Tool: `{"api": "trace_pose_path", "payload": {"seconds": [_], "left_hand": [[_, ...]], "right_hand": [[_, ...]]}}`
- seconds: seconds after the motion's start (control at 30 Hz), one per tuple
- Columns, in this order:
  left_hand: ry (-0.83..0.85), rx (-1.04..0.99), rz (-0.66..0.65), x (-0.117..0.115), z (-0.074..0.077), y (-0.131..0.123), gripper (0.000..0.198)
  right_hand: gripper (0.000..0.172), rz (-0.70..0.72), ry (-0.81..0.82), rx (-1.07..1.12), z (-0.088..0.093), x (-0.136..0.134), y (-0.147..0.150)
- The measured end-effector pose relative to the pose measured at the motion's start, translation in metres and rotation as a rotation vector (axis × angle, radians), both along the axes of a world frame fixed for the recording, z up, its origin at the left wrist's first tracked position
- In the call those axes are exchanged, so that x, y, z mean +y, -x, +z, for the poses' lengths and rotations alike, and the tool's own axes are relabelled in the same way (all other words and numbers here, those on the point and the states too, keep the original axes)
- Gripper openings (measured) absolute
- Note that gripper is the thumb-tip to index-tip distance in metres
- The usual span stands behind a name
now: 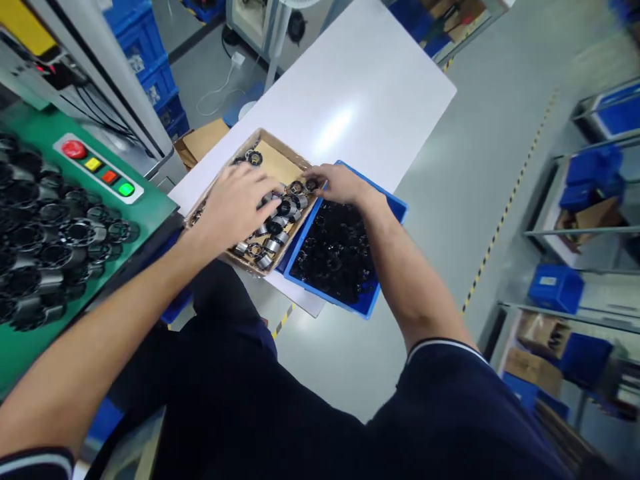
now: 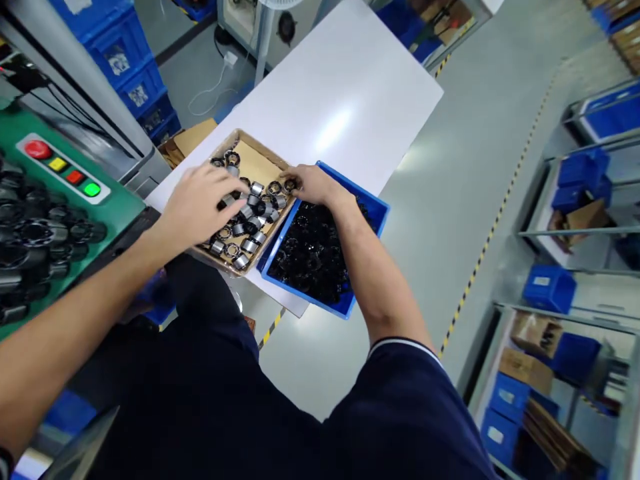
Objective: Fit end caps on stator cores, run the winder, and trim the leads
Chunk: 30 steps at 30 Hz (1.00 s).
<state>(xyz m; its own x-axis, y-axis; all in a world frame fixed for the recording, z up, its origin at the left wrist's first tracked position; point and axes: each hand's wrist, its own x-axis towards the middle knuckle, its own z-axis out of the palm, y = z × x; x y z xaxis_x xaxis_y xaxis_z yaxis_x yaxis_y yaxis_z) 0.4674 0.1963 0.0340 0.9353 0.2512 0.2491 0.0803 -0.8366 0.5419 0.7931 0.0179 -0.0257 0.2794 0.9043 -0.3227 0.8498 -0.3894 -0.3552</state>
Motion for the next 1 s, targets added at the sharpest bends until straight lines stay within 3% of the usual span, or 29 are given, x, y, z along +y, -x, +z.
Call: {"api": "trace_pose_path", "payload": {"seconds": [0.07, 0.13, 0.27, 0.37, 0.5, 0.67, 0.8, 0.9, 1.0], "left_hand": [[-0.049, 0.145, -0.139, 0.015, -0.023, -0.064, 0.032], [-0.065, 0.299, -0.221, 0.029, -0.045, -0.110, 0.025], [-0.036, 0.528, -0.294, 0.046, -0.065, -0.154, 0.022], [-0.064, 0.581, -0.343, 0.053, -0.072, -0.166, 0.026], [-0.034, 0.580, -0.334, 0.065, -0.090, -0.176, 0.013], [0.038, 0.376, -0.161, 0.079, -0.106, -0.182, 0.024], [0.125, 0.308, -0.015, 0.069, -0.099, -0.172, 0.025], [0.101, 0.237, -0.044, 0.056, -0.090, -0.159, 0.026], [0.010, 0.219, -0.078, 0.047, -0.088, -0.149, 0.031]], "right_hand": [[0.070, 0.026, -0.012, 0.029, -0.005, -0.001, -0.003], [0.072, 0.055, -0.050, 0.047, -0.007, -0.002, -0.002], [0.067, 0.165, -0.050, 0.031, -0.013, -0.001, 0.001], [0.057, 0.180, -0.017, 0.015, -0.020, 0.005, -0.003], [0.043, 0.135, -0.033, -0.023, -0.029, 0.014, -0.012], [0.043, -0.011, -0.131, -0.078, -0.033, 0.023, -0.003], [0.048, -0.163, -0.149, -0.132, -0.010, 0.020, 0.023], [0.044, -0.306, -0.185, -0.121, 0.014, 0.002, 0.047], [0.033, -0.382, -0.169, 0.027, 0.020, -0.020, 0.066]]}}
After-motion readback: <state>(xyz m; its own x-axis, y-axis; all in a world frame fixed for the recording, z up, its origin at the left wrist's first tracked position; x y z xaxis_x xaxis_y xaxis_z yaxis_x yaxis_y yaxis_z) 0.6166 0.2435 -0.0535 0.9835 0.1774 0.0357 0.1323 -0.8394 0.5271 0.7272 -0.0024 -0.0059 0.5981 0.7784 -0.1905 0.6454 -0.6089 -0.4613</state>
